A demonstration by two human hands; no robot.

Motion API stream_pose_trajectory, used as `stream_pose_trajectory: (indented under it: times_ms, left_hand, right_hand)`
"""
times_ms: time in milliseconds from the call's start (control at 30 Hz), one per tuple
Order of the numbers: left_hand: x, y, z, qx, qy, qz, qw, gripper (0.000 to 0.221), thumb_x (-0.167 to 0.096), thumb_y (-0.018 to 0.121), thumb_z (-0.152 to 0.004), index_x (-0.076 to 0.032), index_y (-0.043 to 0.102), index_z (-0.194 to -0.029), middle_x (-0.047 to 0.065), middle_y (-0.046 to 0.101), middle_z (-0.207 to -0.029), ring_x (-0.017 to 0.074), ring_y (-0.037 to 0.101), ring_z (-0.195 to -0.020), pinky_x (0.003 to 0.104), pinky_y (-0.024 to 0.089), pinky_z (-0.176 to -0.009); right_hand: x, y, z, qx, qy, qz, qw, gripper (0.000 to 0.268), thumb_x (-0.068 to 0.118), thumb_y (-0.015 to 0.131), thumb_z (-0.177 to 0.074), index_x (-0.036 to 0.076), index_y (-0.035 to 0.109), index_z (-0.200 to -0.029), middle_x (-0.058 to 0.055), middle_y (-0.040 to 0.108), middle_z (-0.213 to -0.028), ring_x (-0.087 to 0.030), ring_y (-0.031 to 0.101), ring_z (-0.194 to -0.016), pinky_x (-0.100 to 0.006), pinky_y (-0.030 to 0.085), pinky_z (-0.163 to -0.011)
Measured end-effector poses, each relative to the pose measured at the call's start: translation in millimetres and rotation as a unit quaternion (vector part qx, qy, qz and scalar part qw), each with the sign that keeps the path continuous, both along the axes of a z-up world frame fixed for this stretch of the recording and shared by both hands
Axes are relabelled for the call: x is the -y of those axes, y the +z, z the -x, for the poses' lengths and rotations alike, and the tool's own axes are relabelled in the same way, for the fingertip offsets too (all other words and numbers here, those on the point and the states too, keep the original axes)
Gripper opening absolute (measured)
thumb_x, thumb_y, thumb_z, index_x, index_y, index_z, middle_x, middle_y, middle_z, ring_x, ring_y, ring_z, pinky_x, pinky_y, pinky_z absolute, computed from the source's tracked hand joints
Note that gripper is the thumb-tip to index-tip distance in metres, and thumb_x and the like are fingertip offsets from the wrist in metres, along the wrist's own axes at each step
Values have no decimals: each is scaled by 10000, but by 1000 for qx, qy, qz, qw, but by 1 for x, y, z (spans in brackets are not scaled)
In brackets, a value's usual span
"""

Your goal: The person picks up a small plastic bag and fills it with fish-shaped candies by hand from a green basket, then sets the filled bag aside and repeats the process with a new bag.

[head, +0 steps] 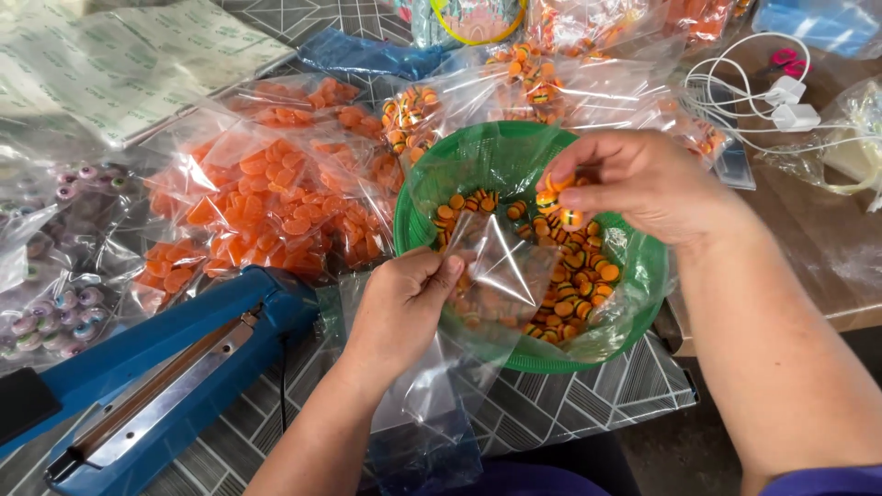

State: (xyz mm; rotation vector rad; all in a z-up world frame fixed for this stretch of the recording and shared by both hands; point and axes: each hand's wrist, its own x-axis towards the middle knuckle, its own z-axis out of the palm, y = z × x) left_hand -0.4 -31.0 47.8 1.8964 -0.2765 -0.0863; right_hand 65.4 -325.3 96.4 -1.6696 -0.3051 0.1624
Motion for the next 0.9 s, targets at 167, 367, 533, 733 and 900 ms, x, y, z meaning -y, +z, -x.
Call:
stream_pose_trajectory:
  times_ms: [167,367,533,733,900]
  left_hand:
    - [7,9,-2,38,-71,13,997,478,-199,578,-1086,-96,401,-654,11,443,-676,179,818,-1273,267,435,-613]
    - [22,16,2,107,-91,66,988,362,-272,525,-1057,-15,778,-1023,-3,475,-746,133,538,-696,284,445,-693]
    - [26,10,3,134,-47,102,985,457,-284,500,-1075,-82,606,-678,4,515,-685,134,518,-709,298,432,-665]
    - [33,11,7,81,-70,199,974,416,-338,504,-1041,-48,651,-781,125,725,-1296,71,543,-425,233,475,-458]
    - [28,13,6,-18,-157,180,971,885,-251,804,-848,-154,372,-1615,-73,689,-868,9,483,-543,196,504,-521]
  right_hand:
    - [-13,54,14,71,133,81,985,201,-71,754,-819,37,673,-969,-161,740,-1083,-197,722,-985,-291,613,-862]
    - [-45,80,26,22,147,245,958,269,-34,809,-819,89,670,-1015,-18,689,-1023,-98,686,-989,-238,614,-801]
    - [-62,94,35,-13,138,279,950,167,107,702,-905,105,680,-1071,-40,788,-948,-128,752,-831,-278,652,-741]
    - [-86,110,47,-70,46,469,879,175,253,881,-784,180,815,-928,17,819,-871,-99,756,-720,-274,574,-693]
    - [-83,108,53,64,107,511,850,175,294,756,-875,222,832,-735,86,766,-624,-63,656,-575,-275,467,-605]
